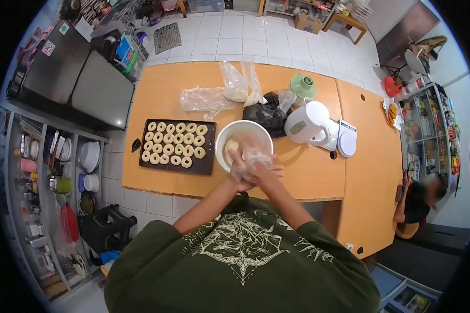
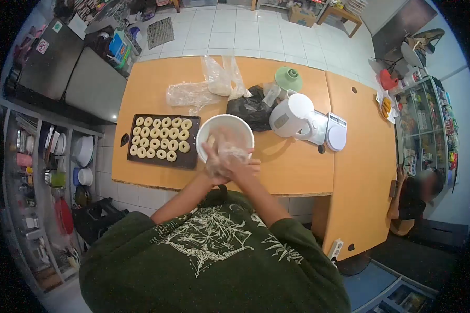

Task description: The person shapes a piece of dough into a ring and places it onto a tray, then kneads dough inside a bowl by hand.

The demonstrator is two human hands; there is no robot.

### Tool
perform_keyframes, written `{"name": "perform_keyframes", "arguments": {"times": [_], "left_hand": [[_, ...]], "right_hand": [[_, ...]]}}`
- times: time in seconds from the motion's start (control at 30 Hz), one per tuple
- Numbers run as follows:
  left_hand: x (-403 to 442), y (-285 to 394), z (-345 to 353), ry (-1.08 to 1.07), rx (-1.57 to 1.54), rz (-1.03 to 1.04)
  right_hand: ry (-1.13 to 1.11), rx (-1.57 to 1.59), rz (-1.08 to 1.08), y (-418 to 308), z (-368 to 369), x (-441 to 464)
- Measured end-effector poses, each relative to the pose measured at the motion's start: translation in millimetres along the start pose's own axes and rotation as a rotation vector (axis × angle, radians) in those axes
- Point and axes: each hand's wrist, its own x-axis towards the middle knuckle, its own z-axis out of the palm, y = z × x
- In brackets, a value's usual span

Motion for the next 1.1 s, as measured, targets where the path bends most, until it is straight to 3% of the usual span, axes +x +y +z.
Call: {"name": "perform_keyframes", "arguments": {"times": [0.03, 0.07, 0.1, 0.17, 0.2, 0.27, 0.3, 0.33, 0.4, 0.47, 0.53, 0.57, 0.6, 0.67, 0.73, 0.77, 0.93, 1.0, 1.07, 1.1], "left_hand": [[1.7, -2.3, -9.6, -0.144, -0.001, 0.068], [0.4, 3.7, -11.1, -0.143, -0.004, 0.074], [-1.4, 18.1, -9.8, 0.042, -0.131, 0.067], [0.6, 38.5, -3.2, 0.268, -0.166, 0.027], [-0.3, 30.2, 7.3, 0.273, -0.176, 0.03], [1.2, 7.4, 23.6, 0.599, 0.146, 0.078], [1.3, 1.0, 9.8, -0.136, -0.413, 0.066], [2.8, -5.9, -3.8, -0.139, -0.412, 0.065], [8.1, -11.6, -0.5, -0.125, 0.274, 0.442], [5.7, -0.1, 1.9, -0.107, 0.62, 0.611], [4.8, 44.6, 22.8, 0.203, -0.088, 0.08], [-6.2, 32.5, -1.9, 0.103, -0.572, 0.063], [-5.1, 18.9, 2.1, 0.101, -0.573, 0.064], [4.8, 3.9, 8.9, -0.062, -0.156, 0.111], [7.2, 6.5, 14.0, -0.235, 0.176, 0.142], [4.6, 9.9, 16.1, -0.119, 0.157, 0.121], [-2.7, 19.5, 23.9, 0.448, 0.06, 0.042], [3.5, 2.0, 15.6, 0.46, 0.067, 0.062], [3.8, 4.7, -18.0, -0.054, -0.171, 0.071], [3.4, 21.7, 7.2, 0.259, -0.173, 0.09]], "right_hand": [[-0.181, 0.03, 0.008, -16.7, -3.1, -1.2], [-0.27, 0.046, 0.007, -19.0, -2.5, -2.6], [-0.359, 0.062, 0.008, -21.5, -2.1, -4.0], [-0.184, -0.015, -0.087, 6.9, 13.8, -10.9], [-0.109, -0.049, -0.126, 13.8, 13.5, -18.3], [-0.08, -0.12, -0.076, 18.1, 20.5, -16.7], [-0.146, 0.047, 0.099, 11.3, 30.7, -16.2], [-0.212, 0.215, 0.273, 9.3, 37.4, -16.5], [-0.199, 0.161, -0.077, 5.7, 29.3, -16.4], [-0.008, 0.224, -0.396, 4.6, 12.2, -21.6], [-0.065, 0.328, -0.303, 16.3, -1.7, -13.7], [0.007, 0.161, -0.266, 21.1, -4.2, -7.4], [0.082, -0.007, -0.23, 21.2, -9.3, -1.4], [0.08, -0.005, -0.221, 4.3, -9.0, 3.1], [-0.197, 0.076, -0.369, -11.2, -4.2, -8.8], [-0.037, 0.142, -0.422, -15.0, -5.1, -18.7], [0.079, -0.023, -0.326, 20.8, -9.3, -13.4], [-0.025, 0.141, -0.176, 21.6, 12.2, -11.0], [-0.061, 0.27, -0.141, 17.5, 19.9, -11.5], [-0.052, 0.214, -0.214, 15.9, 17.8, -16.1]]}}
